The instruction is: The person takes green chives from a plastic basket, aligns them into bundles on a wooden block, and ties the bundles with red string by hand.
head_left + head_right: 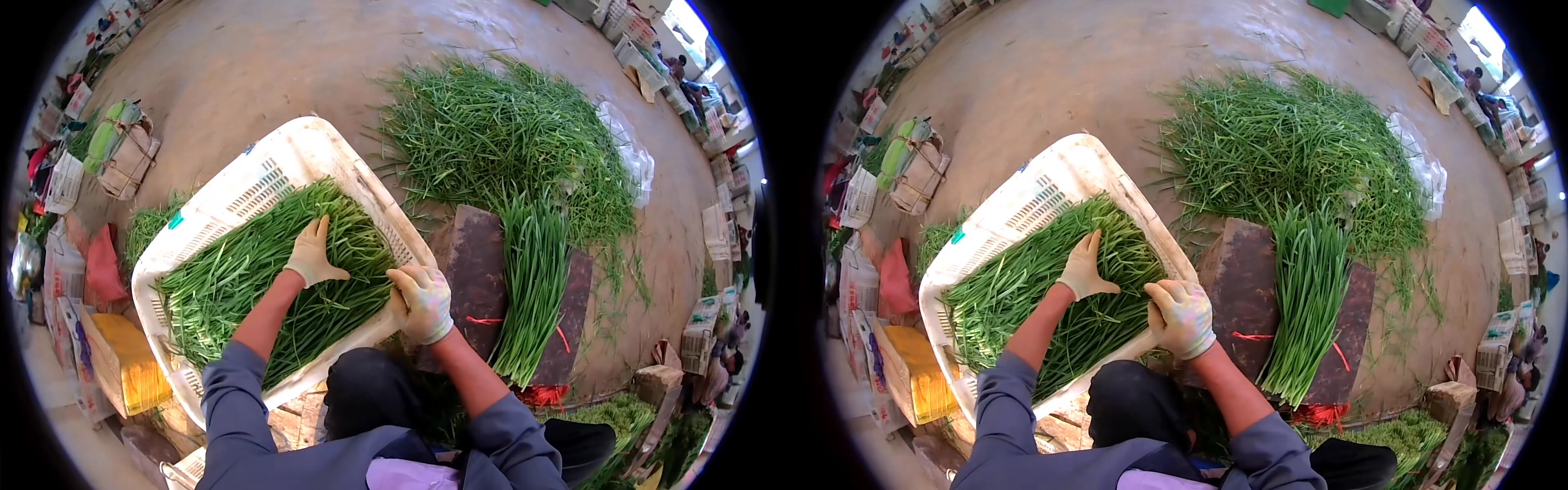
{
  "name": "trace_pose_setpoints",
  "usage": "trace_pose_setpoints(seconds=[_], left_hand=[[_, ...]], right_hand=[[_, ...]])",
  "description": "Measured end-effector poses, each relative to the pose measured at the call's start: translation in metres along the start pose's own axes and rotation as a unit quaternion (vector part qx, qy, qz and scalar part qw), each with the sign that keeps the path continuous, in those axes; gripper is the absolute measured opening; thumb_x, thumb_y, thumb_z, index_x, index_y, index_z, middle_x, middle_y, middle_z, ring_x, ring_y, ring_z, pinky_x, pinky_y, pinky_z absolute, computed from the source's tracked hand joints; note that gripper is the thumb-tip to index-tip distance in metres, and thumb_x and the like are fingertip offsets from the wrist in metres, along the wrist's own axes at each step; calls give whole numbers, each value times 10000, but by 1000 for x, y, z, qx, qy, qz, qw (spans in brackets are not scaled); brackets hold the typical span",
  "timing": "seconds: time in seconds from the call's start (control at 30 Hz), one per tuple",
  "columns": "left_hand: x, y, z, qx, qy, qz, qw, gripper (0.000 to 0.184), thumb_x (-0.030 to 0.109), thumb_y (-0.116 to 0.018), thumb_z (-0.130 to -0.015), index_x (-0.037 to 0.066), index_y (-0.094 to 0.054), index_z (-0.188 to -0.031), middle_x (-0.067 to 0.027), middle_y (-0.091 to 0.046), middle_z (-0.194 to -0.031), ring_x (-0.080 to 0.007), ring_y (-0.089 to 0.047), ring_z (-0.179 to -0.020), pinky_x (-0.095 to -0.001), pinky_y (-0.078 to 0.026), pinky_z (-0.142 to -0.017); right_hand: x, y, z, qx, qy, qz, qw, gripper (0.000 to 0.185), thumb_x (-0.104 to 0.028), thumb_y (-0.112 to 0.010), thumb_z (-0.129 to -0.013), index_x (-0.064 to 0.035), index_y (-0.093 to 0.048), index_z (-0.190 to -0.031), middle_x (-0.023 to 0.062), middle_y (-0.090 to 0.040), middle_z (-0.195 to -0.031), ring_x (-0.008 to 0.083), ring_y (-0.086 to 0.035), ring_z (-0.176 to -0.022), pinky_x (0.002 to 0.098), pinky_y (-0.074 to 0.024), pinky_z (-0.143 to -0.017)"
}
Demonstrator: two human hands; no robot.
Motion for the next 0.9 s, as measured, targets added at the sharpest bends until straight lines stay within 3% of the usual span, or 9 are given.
trace_pose_setpoints(seconds=[0.13,0.2,0.23,0.3,0.43,0.57,0.73,0.87,0.9], left_hand=[[-31,-14,-43,-38,88,-38,995,1392,604,-834,-585,-55,-61,-1536,-298,-317,-1500,-391,-429,-1337,-402,-408,-1072],[-69,-5,-61,3,125,151,981,1373,566,-840,-596,-65,-59,-1532,-308,-422,-1439,-381,-509,-1271,-396,-440,-1035],[-80,-4,-69,-1,120,154,981,1373,566,-840,-596,-65,-59,-1532,-308,-422,-1439,-381,-509,-1271,-396,-440,-1035],[-96,-9,-79,-60,150,182,970,1287,493,-852,-599,-51,-144,-1527,-293,-589,-1275,-374,-595,-1171,-401,-459,-1011],[-59,-11,-59,-22,98,141,985,1128,452,-846,-616,-33,-310,-1481,-263,-516,-1381,-367,-538,-1247,-393,-447,-1041],[-51,-14,-43,1,99,127,987,1122,452,-857,-624,-23,-317,-1485,-249,-490,-1404,-356,-523,-1260,-409,-438,-1057],[-67,-26,-62,-108,149,119,976,1093,454,-871,-615,-68,-380,-1440,-253,-503,-1388,-361,-526,-1251,-417,-451,-1041],[-64,-20,-49,-12,140,116,983,866,432,-860,-632,-15,-521,-1291,-229,-636,-1208,-364,-618,-1100,-415,-505,-957],[-56,-6,-43,36,132,104,985,713,388,-858,-643,19,-581,-1186,-198,-694,-1081,-371,-658,-990,-406,-533,-908]], right_hand=[[0,0,0,9,7,6,1000,296,-28,-688,-732,-60,-662,-1025,86,-652,-928,280,-641,-828,392,-512,-760],[-1,0,-1,2,3,4,1000,293,-33,-689,-729,-60,-661,-1019,85,-652,-929,282,-641,-823,391,-513,-756],[-1,1,0,1,-1,10,1000,293,-33,-689,-729,-60,-661,-1019,85,-652,-929,282,-641,-823,391,-513,-756],[0,0,-1,-1,-1,7,1000,293,-35,-689,-723,-59,-659,-1013,83,-653,-930,282,-640,-817,393,-513,-754],[-1,1,-3,-3,-6,12,1000,295,-37,-687,-718,-59,-657,-1010,82,-654,-932,281,-639,-815,394,-512,-751],[-1,1,-1,-5,-2,10,1000,294,-37,-683,-721,-60,-656,-1013,85,-650,-926,285,-639,-820,398,-508,-754],[-2,-2,0,-8,2,24,1000,277,-45,-682,-733,-64,-656,-1008,85,-648,-927,293,-637,-818,405,-507,-761],[-3,-3,0,-2,1,25,1000,269,-57,-689,-740,-68,-655,-1006,85,-649,-930,297,-635,-822,407,-508,-766],[-4,-3,-1,-8,1,29,1000,260,-68,-689,-746,-67,-655,-1004,91,-651,-932,301,-636,-825,407,-510,-767]])
Point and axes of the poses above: each hand's wrist, its own z-axis away from the middle knuckle, its own y-axis out of the back of the hand, x = y × z, the point moved 8 cm from there along -z, towards the middle knuckle
